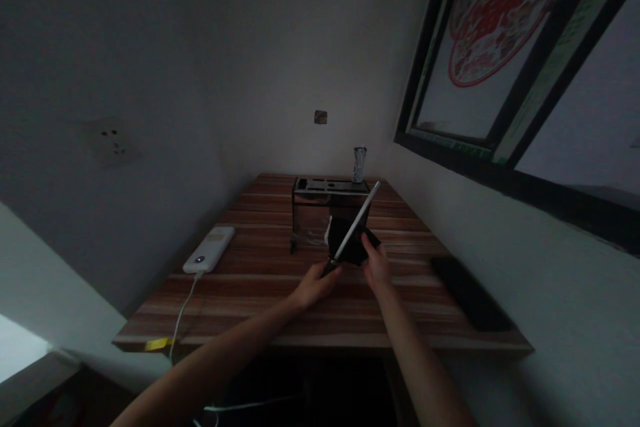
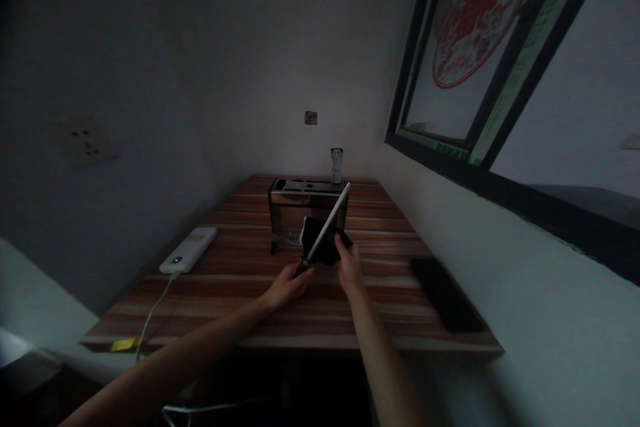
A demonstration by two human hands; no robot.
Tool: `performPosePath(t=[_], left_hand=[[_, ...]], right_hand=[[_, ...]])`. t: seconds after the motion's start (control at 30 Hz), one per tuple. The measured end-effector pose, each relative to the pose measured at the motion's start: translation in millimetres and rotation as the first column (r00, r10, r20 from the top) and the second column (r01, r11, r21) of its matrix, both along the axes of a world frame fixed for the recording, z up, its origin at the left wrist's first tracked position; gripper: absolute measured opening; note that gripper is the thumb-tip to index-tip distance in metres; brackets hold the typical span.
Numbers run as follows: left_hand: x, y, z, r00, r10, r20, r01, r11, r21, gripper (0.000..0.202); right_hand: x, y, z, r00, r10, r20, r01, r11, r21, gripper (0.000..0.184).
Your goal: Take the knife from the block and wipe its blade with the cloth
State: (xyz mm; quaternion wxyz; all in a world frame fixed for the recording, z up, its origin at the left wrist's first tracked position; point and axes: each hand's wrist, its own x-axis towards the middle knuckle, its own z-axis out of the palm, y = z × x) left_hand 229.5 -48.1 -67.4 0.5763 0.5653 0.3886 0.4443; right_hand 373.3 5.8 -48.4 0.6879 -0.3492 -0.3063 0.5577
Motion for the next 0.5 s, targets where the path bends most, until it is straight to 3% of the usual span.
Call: performPosePath(t=[0.27,0.5], left_hand=[[-1,0,-2.6,0.997,-0.077,-0.005,0.077,0.997,0.019,0.047],[-4,0,0.0,0.997,-0.078,-0.028,0.079,0.995,0.054,0.050]], right_hand=[[0,-9,0.5,0.980,0.195,0.048,-0.197,0.980,0.023,0.045],[6,-13,12.5,0.891,0.447,0.077,-0.450,0.893,0.028,0.070]])
